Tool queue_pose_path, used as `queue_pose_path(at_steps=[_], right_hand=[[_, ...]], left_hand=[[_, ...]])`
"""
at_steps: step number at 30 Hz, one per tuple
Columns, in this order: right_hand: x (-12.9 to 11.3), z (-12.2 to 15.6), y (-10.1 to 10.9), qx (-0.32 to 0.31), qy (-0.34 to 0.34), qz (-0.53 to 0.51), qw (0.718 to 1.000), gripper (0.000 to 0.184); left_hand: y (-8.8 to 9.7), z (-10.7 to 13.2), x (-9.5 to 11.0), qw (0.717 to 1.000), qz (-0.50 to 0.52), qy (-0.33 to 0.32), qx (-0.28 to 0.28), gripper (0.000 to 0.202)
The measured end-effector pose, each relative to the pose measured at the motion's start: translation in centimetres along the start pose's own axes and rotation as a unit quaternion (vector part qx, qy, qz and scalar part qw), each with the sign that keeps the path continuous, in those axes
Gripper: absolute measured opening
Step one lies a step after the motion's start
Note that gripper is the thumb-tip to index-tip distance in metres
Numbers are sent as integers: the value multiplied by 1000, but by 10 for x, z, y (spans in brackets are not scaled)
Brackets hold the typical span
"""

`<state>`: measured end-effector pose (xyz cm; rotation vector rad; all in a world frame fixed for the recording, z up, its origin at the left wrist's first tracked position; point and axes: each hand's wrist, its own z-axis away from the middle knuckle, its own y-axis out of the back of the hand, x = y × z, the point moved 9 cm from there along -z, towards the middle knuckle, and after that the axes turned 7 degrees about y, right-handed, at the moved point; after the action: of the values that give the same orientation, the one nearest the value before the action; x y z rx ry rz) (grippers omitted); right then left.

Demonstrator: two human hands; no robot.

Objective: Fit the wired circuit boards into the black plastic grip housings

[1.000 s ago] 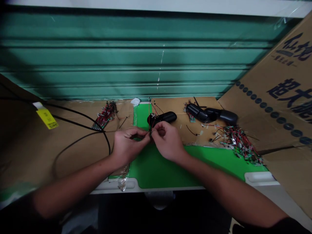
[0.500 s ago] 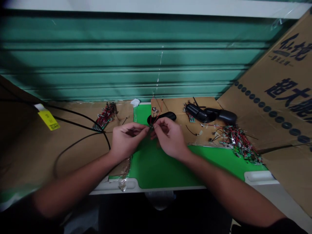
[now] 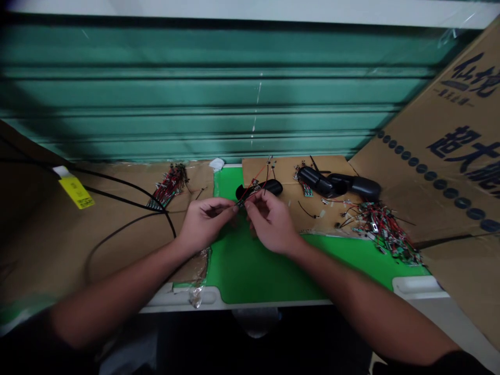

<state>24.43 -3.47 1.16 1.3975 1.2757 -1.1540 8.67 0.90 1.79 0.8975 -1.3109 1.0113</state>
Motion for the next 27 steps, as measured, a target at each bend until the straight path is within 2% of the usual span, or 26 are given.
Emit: queue_pose_path(at_steps=[6,10,12,18,22,27], right_hand=[[0,0,-1,-43,8,22,999,27],[-18,-1,5,-66,87,156,982,17],[-23,-1,4,-85,103,189,973,17],[-18,-1,-3,-124,77,107,984,20],[-10,0,-6,-132,53,46,989,17],[-11,3,-11,-126,43,26,991,17]], left_hand=[[-5,-1,1,997,-20,14,-67,18],[-3,1,6,997,-44,-13,-66,15],[-4,1,7,996,-50,-19,-76,14],[-9,4,10,991,-75,-26,-109,14],[-10,6,15,987,-106,-58,-106,16],[-11,10,21,981,-135,-103,-95,14]])
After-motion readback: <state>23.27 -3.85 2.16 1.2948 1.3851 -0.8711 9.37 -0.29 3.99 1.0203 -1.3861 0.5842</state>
